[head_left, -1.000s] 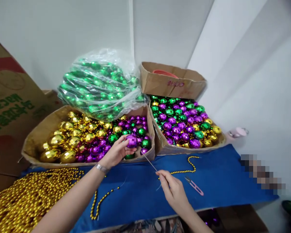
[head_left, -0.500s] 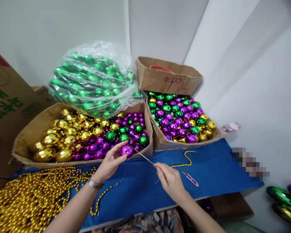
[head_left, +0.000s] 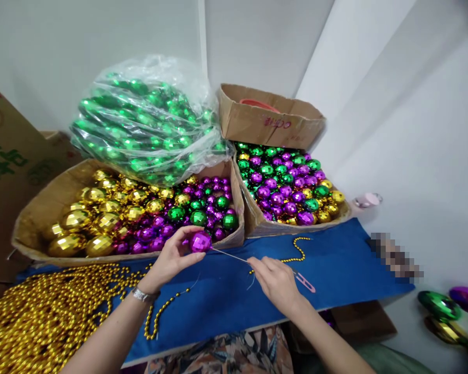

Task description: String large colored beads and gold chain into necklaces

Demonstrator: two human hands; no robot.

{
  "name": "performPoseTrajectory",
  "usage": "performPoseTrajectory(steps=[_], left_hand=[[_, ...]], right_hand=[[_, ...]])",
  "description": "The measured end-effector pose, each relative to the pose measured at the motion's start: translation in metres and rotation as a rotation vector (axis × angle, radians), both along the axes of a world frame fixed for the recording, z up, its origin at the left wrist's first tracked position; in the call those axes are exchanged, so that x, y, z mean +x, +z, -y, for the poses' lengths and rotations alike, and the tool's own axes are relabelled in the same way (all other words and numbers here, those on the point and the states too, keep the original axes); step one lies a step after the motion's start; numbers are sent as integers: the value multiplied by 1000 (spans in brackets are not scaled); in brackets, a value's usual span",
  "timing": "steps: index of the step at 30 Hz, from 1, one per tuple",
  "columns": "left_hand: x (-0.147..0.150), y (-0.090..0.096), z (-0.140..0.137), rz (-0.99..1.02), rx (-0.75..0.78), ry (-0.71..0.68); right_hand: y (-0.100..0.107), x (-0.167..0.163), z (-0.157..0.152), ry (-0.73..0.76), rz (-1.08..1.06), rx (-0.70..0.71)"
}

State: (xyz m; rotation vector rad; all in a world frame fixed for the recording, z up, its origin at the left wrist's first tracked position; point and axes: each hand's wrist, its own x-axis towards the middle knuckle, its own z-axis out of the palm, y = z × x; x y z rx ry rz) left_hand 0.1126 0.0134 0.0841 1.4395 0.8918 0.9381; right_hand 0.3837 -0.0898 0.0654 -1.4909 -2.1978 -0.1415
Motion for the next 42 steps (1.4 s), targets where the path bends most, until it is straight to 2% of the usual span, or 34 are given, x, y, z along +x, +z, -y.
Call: performPoseTrajectory(steps=[5,11,16,19,21,23,25,29,30,33,35,39,42], left_hand=[[17,-7,15,128,-85,-27],[35,-20,33,354,-215,25],[32,-14,33,445,-340,102],[16,-2,14,437,-227,248],[2,6,-5,346,-68,354],[-10,11,-24,134,69,387],[-18,13,-40,-104,121,302],[-24,9,-68,-328,129,17],[-27,6,-75,-440,163,-25],[-42,-8,-101,-944,280,-75],[-54,-21,-116,-1162,292,-88],[-67,-45,-132,-1220,218,-165],[-70,-42,-131,-1179,220,-188]], right_hand=[[-13,-17,1,32,-174,-96],[-26,-33,6,62,-415,-227],[-26,-30,9,50,-369,-248],[-30,-19,9,3,-289,-202],[-34,-12,8,-27,-273,-161],[-37,-7,7,-46,-282,-134],[-39,-5,6,-49,-289,-121],[-41,-8,6,-26,-273,-107],[-42,-8,7,-22,-269,-105],[-43,-7,9,-16,-268,-99],[-44,-8,9,-10,-273,-100],[-46,-14,7,6,-292,-119],[-44,-20,7,24,-318,-129]])
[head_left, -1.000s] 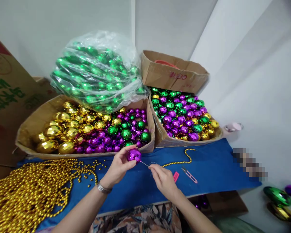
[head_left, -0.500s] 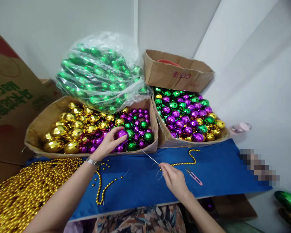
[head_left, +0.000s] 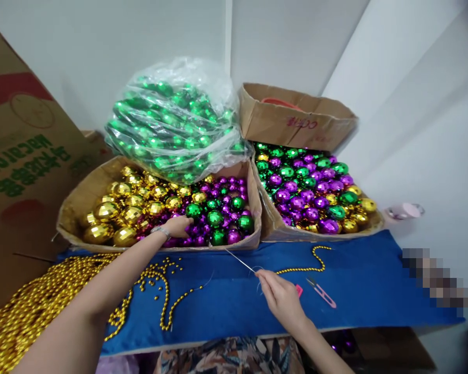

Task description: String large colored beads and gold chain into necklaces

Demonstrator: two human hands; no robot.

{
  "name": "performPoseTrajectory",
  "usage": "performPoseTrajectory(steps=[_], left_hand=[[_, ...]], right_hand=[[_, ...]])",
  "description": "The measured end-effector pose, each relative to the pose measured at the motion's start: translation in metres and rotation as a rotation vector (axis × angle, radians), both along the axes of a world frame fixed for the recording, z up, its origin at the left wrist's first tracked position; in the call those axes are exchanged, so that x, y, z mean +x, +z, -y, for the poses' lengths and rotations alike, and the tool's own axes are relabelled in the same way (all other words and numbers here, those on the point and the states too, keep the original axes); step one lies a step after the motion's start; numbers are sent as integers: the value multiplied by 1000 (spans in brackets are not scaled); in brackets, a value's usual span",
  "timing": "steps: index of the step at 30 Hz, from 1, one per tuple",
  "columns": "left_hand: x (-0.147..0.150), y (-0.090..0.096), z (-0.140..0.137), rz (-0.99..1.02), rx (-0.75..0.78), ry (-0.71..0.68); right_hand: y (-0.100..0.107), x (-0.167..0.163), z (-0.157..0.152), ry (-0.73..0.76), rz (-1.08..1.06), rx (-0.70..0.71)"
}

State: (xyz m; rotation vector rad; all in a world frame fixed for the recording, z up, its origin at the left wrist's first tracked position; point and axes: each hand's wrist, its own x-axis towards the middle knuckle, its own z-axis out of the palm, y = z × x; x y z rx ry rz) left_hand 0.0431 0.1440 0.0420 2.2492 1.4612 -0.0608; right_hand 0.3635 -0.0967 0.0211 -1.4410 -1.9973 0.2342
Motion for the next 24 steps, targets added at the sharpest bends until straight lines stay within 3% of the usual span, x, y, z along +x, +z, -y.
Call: performPoseTrajectory(steps=[3,7,10,15,24], left_hand=[[1,22,18,301,-42,56],[15,50,67,1236,-424,269],[32,55,101,1586,-628,391],[50,47,123,1695,-701,536],[57,43,131,1647,-724,459]], right_hand=[[7,-5,0,17,-45,1],[21,-11,-3,36,-139,33],[29,-17,-6,55,-135,49],[33,-22,-5,71,-76,51],[37,-22,-2,53,-3,46]])
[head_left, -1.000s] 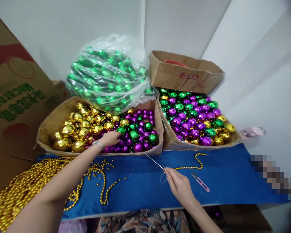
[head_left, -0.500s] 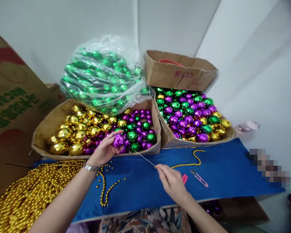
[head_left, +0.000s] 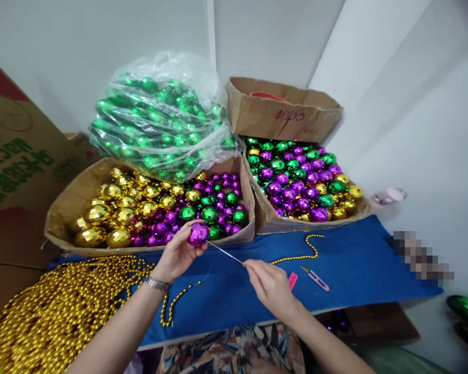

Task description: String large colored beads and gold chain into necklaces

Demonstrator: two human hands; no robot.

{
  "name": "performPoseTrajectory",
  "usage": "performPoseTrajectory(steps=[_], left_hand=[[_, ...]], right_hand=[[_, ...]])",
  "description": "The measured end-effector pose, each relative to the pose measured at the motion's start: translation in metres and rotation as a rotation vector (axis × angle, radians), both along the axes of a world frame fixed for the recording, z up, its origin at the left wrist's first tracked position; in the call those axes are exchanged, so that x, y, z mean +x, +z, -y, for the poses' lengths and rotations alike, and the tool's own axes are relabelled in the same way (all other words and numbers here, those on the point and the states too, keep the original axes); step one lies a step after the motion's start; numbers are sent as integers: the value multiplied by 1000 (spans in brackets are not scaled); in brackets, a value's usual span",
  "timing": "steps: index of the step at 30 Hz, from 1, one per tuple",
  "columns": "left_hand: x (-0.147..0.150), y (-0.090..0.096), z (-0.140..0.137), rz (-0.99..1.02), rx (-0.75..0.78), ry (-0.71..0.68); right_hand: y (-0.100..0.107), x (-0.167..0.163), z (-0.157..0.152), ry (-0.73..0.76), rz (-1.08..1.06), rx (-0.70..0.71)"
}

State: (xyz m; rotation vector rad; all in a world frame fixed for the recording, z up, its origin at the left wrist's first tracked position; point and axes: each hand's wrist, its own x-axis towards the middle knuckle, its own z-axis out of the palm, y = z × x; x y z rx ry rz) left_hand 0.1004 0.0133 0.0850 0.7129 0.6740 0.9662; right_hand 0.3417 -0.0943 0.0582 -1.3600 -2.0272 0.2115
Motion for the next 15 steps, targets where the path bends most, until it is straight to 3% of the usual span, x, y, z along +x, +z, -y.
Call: performPoseTrajectory(steps=[3,8,11,15], left_hand=[[1,-1,1,-56,47,-3],[9,-3,13,-253,258,75],[20,-8,25,-323,337,45],[29,-18,37,-251,239,38]], right_hand=[[-2,1,1,-13,65,9],[-12,2,-1,-52,198,73],[-17,0,-4,-46,118,38],[-22,-1,-4,11,-84,-81]])
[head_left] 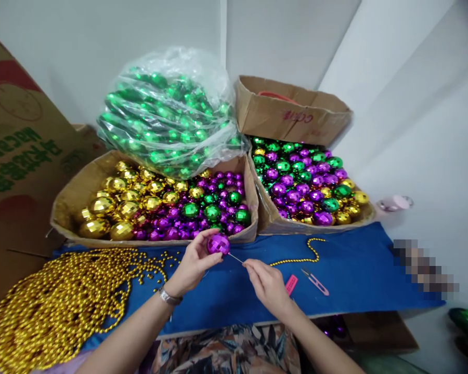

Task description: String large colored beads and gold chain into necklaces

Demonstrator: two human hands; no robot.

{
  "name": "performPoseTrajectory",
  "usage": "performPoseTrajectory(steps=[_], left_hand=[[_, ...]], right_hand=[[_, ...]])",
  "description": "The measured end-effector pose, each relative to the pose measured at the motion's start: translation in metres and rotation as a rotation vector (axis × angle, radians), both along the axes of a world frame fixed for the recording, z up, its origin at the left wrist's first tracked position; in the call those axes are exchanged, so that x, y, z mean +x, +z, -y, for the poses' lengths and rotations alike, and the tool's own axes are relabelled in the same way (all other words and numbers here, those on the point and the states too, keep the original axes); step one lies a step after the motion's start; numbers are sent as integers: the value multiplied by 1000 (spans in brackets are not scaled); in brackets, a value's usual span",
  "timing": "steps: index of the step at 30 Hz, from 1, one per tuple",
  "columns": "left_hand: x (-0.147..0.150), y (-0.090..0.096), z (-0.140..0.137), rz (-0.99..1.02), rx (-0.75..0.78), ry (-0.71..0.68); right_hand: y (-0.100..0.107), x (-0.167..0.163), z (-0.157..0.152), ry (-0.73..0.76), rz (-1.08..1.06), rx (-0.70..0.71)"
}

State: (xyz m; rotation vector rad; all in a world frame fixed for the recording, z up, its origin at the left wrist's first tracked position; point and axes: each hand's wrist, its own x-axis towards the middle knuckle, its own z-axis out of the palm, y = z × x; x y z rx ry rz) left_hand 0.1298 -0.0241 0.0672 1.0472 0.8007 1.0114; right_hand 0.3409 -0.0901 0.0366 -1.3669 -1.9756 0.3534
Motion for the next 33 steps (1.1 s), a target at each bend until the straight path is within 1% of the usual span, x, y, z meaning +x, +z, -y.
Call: performPoseTrajectory(steps=[2,6,9,11,14,19,23,29,33], left_hand=[[1,-4,3,26,-29,13],[1,-8,9,15,22,54],[1,-10,14,38,-44,88],[1,-14,18,37,-50,110],[-1,-19,22,21,-12,139],[-5,-25,26,61,-83,141],[-7,-26,29,74,-94,155],[-6,-22,32,100,-149,177],[-6,-20,33,97,-145,187]], right_hand=[[-2,1,1,22,-43,-27],[-5,1,4,27,-43,-31],[-8,-1,5,42,-66,-49],[-10,-2,6,42,-47,-33],[-13,-2,6,39,15,7],[-14,-2,7,66,64,11],[-13,-5,8,66,72,12],[-14,-6,10,72,67,5],[-15,-7,10,78,40,3]])
